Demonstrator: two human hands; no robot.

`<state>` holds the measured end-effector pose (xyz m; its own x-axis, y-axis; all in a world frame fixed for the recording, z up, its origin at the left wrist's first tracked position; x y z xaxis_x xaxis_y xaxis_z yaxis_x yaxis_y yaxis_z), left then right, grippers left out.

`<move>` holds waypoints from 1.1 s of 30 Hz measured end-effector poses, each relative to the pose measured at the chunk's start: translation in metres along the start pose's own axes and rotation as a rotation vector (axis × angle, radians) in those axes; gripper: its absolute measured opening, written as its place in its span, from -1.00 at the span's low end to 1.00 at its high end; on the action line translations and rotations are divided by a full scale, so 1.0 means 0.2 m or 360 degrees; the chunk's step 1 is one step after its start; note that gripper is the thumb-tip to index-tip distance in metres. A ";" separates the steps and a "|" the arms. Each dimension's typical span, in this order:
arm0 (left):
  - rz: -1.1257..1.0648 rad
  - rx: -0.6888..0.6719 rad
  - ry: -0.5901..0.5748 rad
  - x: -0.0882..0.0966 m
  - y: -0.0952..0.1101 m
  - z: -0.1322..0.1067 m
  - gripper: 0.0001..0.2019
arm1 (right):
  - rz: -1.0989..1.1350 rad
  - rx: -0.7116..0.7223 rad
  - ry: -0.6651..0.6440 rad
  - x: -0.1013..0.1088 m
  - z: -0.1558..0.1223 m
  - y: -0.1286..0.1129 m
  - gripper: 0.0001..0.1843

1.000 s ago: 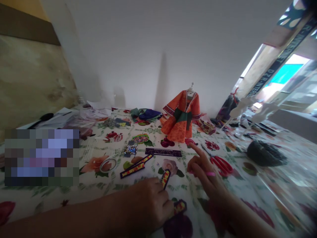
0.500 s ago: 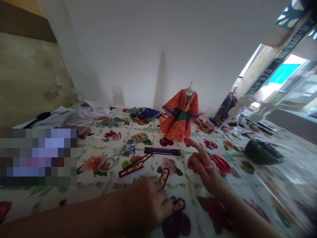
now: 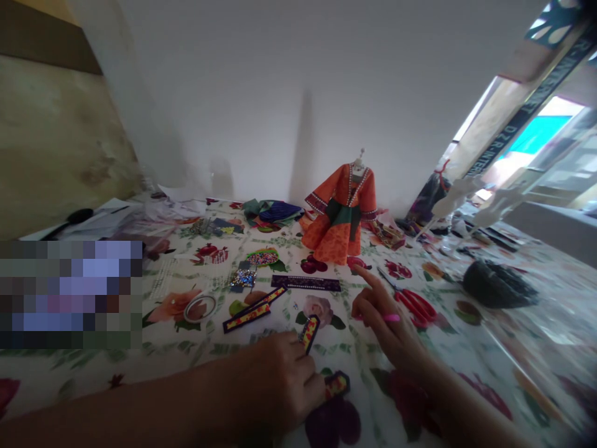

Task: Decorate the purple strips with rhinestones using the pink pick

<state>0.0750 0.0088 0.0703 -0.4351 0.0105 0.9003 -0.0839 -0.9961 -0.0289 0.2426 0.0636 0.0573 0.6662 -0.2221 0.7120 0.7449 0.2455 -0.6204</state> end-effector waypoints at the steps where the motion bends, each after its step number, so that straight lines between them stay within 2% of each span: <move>1: 0.0001 0.0010 0.0014 0.00 0.00 0.00 -0.73 | 0.0004 0.0005 -0.0008 0.00 0.00 0.00 -0.42; 5: 0.0012 0.0021 0.0076 0.01 0.00 0.00 -0.72 | -0.0018 0.0000 -0.0002 0.00 0.00 0.00 -0.42; 23: 0.0005 -0.0014 0.0044 -0.03 0.00 -0.01 -0.75 | -0.0027 0.0042 -0.0038 -0.01 0.00 -0.01 -0.42; 33: 0.0029 -0.0008 0.0064 -0.01 0.00 -0.01 -0.74 | -0.0055 0.0034 -0.0041 -0.02 0.01 0.00 -0.44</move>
<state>0.0739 0.0087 0.0684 -0.4723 -0.0039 0.8814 -0.0802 -0.9956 -0.0474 0.2402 0.0657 0.0552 0.6386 -0.2063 0.7414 0.7663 0.2585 -0.5881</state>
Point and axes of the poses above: each hand's wrist, its own z-axis towards the middle knuckle, its own x-axis out of the back of the hand, y = z × x, the point moved 10 cm from there along z, towards the middle knuckle, and after that the axes turned 12 degrees about -z, right-handed, at the moved point
